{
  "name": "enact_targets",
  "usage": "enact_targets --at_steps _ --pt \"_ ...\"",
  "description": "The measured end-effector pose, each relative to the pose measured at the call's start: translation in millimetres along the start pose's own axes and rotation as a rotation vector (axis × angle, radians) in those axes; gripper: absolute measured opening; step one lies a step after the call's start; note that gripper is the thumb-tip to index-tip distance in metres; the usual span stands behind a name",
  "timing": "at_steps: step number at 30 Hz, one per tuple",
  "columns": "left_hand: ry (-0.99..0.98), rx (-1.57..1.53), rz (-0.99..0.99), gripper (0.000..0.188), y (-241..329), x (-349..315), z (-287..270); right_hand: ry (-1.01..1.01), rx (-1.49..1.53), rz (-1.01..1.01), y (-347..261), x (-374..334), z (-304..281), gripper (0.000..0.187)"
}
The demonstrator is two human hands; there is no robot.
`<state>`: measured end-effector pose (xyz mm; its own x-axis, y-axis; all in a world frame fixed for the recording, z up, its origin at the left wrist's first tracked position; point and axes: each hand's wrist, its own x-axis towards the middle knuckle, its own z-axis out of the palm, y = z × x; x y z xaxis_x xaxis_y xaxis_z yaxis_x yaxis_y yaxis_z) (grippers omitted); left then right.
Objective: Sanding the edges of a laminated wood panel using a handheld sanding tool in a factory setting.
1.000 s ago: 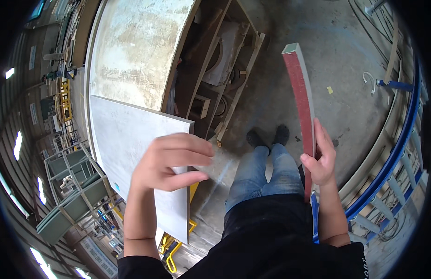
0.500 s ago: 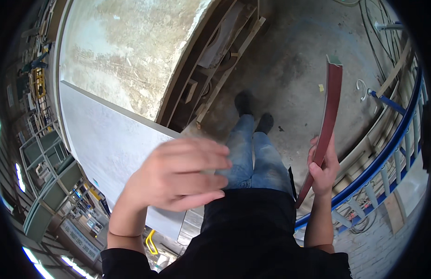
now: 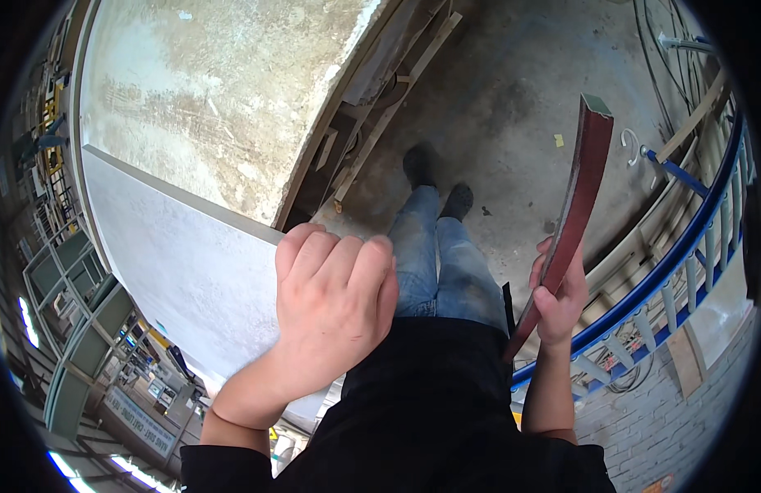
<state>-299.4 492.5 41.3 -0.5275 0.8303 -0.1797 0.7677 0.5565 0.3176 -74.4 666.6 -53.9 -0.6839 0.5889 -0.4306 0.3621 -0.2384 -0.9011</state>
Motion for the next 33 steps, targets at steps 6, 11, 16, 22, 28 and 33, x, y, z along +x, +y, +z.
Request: enact_targets --at_steps 6,11,16,22,28,33 --pt "-0.115 -0.248 0.014 0.034 -2.7 4.4 -20.4 0.086 0.000 0.039 -3.1 -3.2 6.9 0.088" --pt "0.095 -0.169 0.013 0.031 -2.3 -2.6 0.1 0.088 -0.006 0.009 -3.3 -9.4 3.6 0.087" --pt "0.175 -0.384 -0.045 0.020 -12.9 -6.4 -8.0 0.073 -0.032 -0.053 8.5 -16.5 -3.7 0.087" --pt "0.093 -0.187 0.003 0.012 -2.9 -5.7 -4.1 0.020 -0.049 -0.178 9.6 -19.2 8.2 0.086" --pt "0.102 -0.340 0.126 0.010 -30.1 -6.1 -8.2 -0.100 0.011 -0.293 -1.5 -22.5 39.3 0.083" --pt "0.059 -0.249 0.268 0.011 -39.1 -8.5 -13.1 -0.178 0.007 -0.526 -12.7 -26.3 89.2 0.083"
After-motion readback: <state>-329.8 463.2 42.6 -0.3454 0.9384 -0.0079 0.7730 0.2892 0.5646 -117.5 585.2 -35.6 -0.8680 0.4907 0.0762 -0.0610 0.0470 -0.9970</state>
